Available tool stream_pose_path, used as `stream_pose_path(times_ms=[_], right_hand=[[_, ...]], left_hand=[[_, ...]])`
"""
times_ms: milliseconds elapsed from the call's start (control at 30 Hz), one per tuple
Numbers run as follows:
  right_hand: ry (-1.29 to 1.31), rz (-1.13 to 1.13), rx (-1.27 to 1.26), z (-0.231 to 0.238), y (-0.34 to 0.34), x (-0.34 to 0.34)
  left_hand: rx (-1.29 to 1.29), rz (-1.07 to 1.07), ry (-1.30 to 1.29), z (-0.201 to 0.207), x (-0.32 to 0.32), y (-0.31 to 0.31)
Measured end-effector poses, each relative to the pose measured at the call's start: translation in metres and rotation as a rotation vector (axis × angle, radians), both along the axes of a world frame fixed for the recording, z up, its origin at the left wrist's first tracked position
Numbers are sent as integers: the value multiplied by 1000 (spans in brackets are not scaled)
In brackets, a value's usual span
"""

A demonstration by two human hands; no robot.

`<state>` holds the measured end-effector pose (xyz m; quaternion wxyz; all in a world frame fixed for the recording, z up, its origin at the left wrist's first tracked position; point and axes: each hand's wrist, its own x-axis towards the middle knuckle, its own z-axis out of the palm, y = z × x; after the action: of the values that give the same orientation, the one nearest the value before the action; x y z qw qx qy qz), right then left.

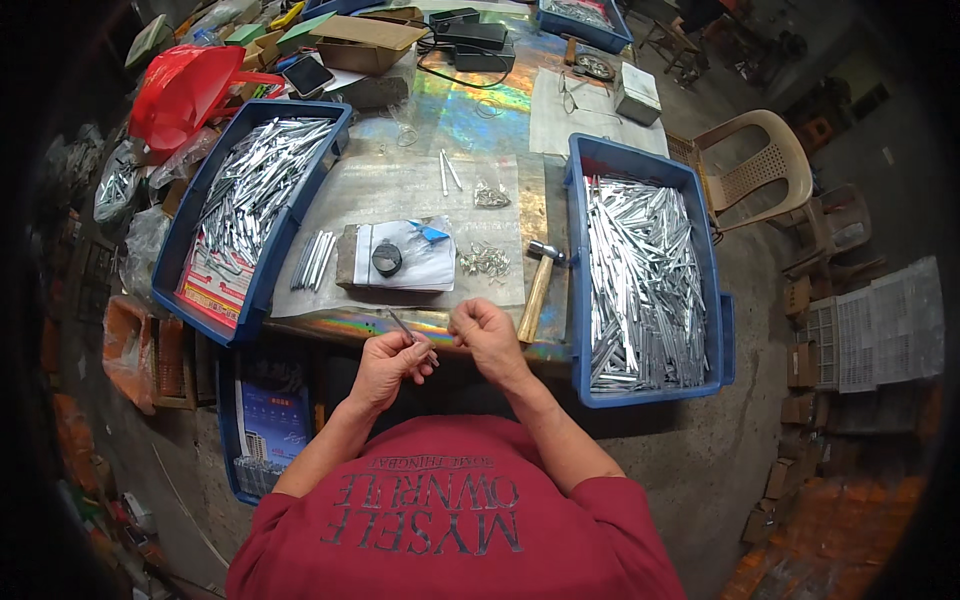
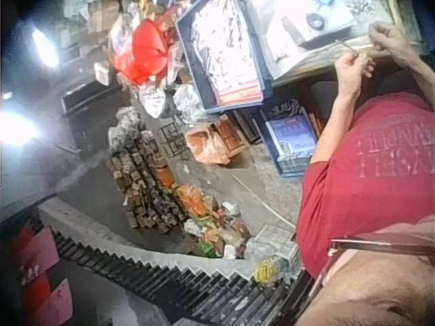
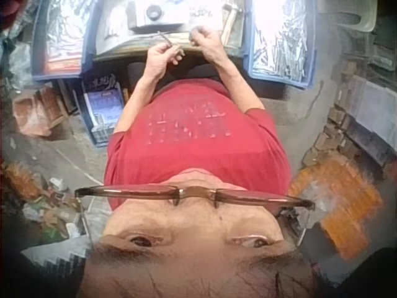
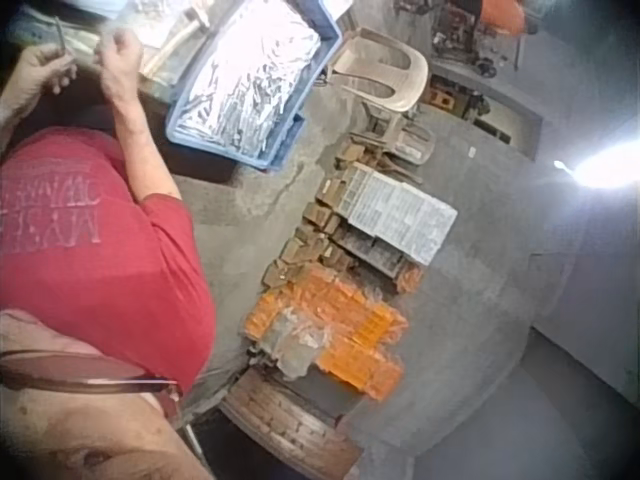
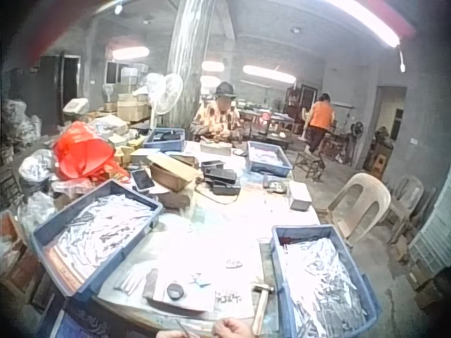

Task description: The person assembles metal strips and small fasteners by hand, positions them on an anvil block, and strikes them with a hammer.

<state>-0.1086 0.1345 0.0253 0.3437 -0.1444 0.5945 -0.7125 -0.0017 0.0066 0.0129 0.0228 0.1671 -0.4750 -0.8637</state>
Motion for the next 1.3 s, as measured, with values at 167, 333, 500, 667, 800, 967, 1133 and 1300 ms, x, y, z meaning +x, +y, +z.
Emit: stream_pose_path(times_ms=[167, 333, 500, 667, 800, 967, 1133, 1300], right_hand=[[54, -22, -51, 4, -11, 26], [62, 1, -120, -6, -12, 28], [98, -51, -110, -13, -15, 36], [363, -95, 13, -18, -16, 37], [424, -100, 68, -20, -15, 37], [294, -130, 59, -25, -17, 36], [183, -75, 30, -20, -15, 35], [21, 0, 17, -33, -15, 34]], left_hand=[[-1, -10, 34, 1, -2, 3], [29, 17, 22, 2, -3, 5], [59, 46, -2, -3, 2, 4], [164, 113, -25, -7, 3, 2], [120, 106, -7, -6, 1, 0], [-55, 123, 23, -5, 0, 2], [-237, 139, 47, -4, 2, 3], [-386, 152, 59, -7, 4, 5]])
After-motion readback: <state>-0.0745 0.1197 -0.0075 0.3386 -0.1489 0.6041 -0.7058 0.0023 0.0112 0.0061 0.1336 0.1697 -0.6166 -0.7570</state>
